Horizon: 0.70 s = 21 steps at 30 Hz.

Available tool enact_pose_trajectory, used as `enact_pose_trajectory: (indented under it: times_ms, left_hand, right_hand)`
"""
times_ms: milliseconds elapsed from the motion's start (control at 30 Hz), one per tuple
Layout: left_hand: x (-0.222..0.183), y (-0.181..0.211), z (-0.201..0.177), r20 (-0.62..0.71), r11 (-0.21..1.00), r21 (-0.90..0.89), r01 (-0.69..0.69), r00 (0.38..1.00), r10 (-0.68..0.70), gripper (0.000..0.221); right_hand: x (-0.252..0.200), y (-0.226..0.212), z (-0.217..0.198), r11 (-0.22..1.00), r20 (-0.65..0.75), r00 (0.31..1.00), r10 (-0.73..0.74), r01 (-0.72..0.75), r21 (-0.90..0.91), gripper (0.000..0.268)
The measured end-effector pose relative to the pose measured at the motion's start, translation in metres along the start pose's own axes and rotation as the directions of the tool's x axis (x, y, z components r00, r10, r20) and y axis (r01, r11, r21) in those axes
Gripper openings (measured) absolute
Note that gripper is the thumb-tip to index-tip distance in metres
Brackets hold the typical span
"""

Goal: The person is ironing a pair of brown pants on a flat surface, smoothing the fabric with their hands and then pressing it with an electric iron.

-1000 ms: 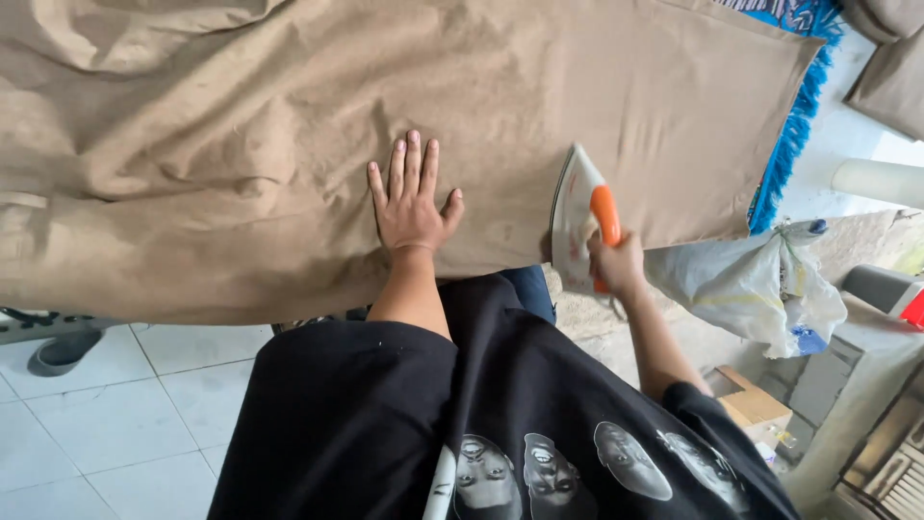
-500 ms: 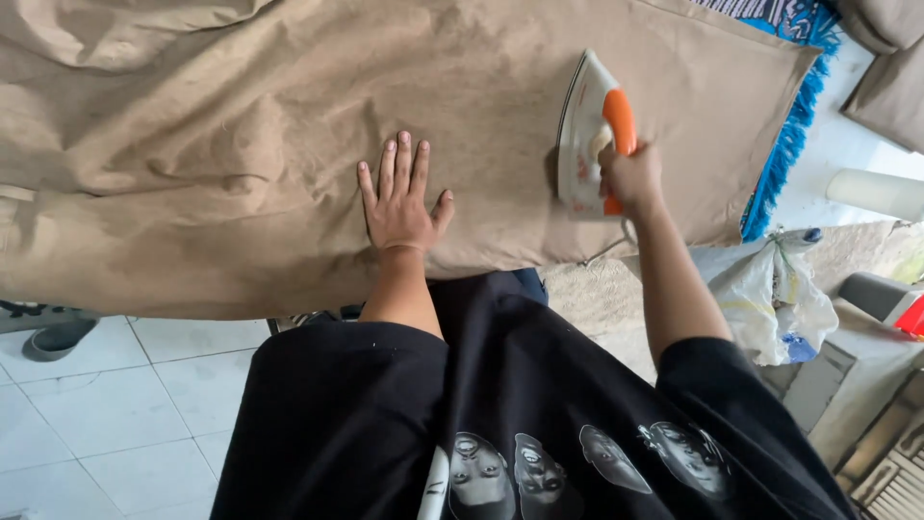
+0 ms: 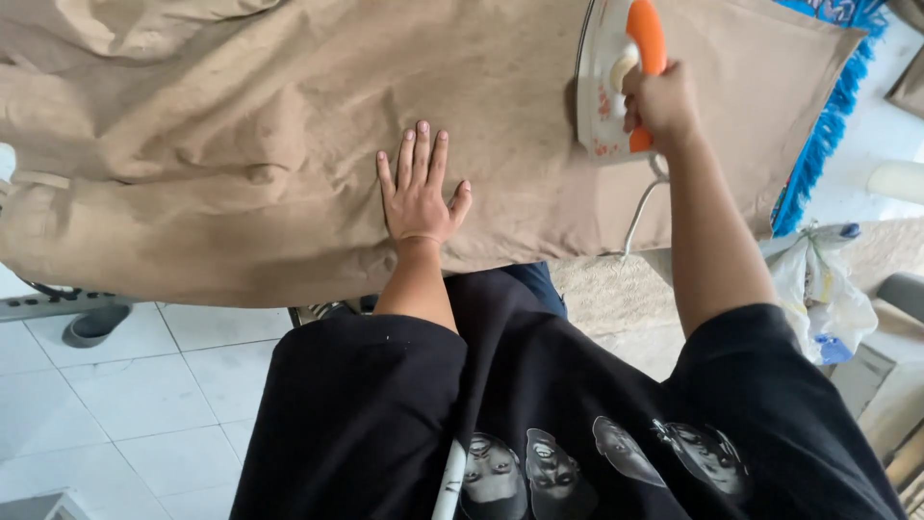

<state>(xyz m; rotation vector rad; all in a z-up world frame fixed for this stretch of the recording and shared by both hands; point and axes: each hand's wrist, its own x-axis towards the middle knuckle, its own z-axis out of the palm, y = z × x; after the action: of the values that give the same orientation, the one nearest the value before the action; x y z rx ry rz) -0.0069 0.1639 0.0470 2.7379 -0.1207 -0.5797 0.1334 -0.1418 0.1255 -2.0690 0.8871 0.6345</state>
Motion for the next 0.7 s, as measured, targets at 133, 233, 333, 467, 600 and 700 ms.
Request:
enact_pose_trajectory:
  times_ms: [133, 233, 333, 467, 600, 700]
  left_hand:
    - [0.002, -0.007, 0.042, -0.407, 0.996, 0.067, -0.052, 0.911, 0.075, 0.084]
    - [0.000, -0.007, 0.044, -0.416, 0.997, 0.053, -0.056, 0.907, 0.073, 0.085]
    - [0.001, -0.009, 0.044, -0.435, 0.995, 0.066, -0.076, 0.895, 0.097, 0.082]
    - [0.002, -0.010, 0.046, -0.467, 0.994, 0.065, -0.092, 0.877, 0.112, 0.083]
    - [0.001, -0.009, 0.046, -0.458, 0.996, 0.044, -0.077, 0.884, 0.089, 0.082]
    - [0.003, -0.009, 0.046, -0.455, 0.997, 0.046, -0.063, 0.887, 0.077, 0.082]
  right_hand:
    - [-0.072, 0.111, 0.001, 0.995, 0.004, 0.999, -0.032, 0.032, -0.092, 0.033]
    - [-0.123, 0.193, 0.006, 0.986, -0.070, 0.989, 0.132, -0.138, -0.090, 0.016]
    - [-0.153, 0.223, 0.011, 0.976, -0.158, 0.963, 0.220, -0.218, 0.029, 0.014]
    - [-0.140, 0.212, 0.001, 0.975, -0.173, 0.959, 0.223, -0.218, 0.045, 0.017]
    - [-0.088, 0.180, -0.021, 0.989, -0.186, 0.976, 0.112, -0.092, 0.114, 0.018]
    - [-0.022, 0.150, -0.043, 0.995, -0.187, 0.982, 0.012, 0.007, 0.101, 0.018]
